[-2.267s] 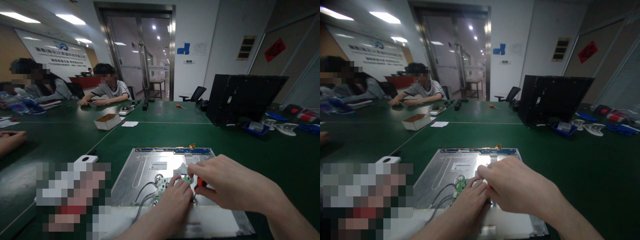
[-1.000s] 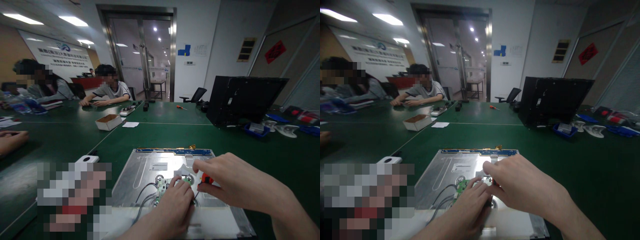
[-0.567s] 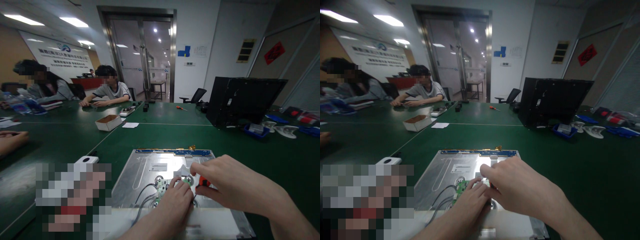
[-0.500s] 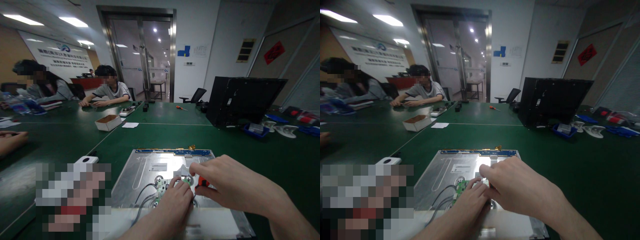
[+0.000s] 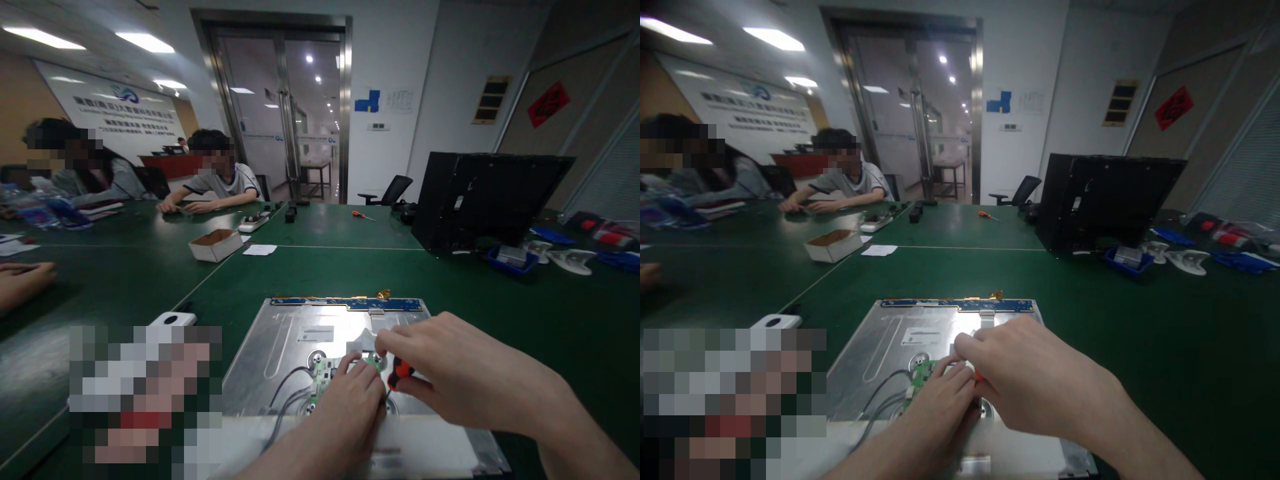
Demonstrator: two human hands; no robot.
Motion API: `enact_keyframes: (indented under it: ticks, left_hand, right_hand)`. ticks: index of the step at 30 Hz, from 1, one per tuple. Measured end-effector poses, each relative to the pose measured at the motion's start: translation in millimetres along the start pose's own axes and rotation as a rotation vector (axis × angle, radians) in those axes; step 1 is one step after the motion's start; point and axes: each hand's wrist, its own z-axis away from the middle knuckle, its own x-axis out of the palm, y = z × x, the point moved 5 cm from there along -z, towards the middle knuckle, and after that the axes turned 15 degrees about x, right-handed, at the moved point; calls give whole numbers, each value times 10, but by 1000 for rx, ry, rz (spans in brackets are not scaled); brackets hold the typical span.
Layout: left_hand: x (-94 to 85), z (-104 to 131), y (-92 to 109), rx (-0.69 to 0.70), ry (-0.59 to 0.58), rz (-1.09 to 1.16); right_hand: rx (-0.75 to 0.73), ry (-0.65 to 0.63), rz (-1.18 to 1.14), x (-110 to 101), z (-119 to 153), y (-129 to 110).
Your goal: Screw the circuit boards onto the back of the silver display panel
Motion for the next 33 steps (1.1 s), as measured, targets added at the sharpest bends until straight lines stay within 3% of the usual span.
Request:
enact_keyframes:
  ticks: [24, 33]
  left_hand:
    - [-55, -11, 14, 28, -45, 53]
    - [-33, -28, 18, 23, -41, 13]
  right_hand:
    - [-4, -156, -60, 15, 30, -45]
    - [48, -4, 27, 22, -21, -49]
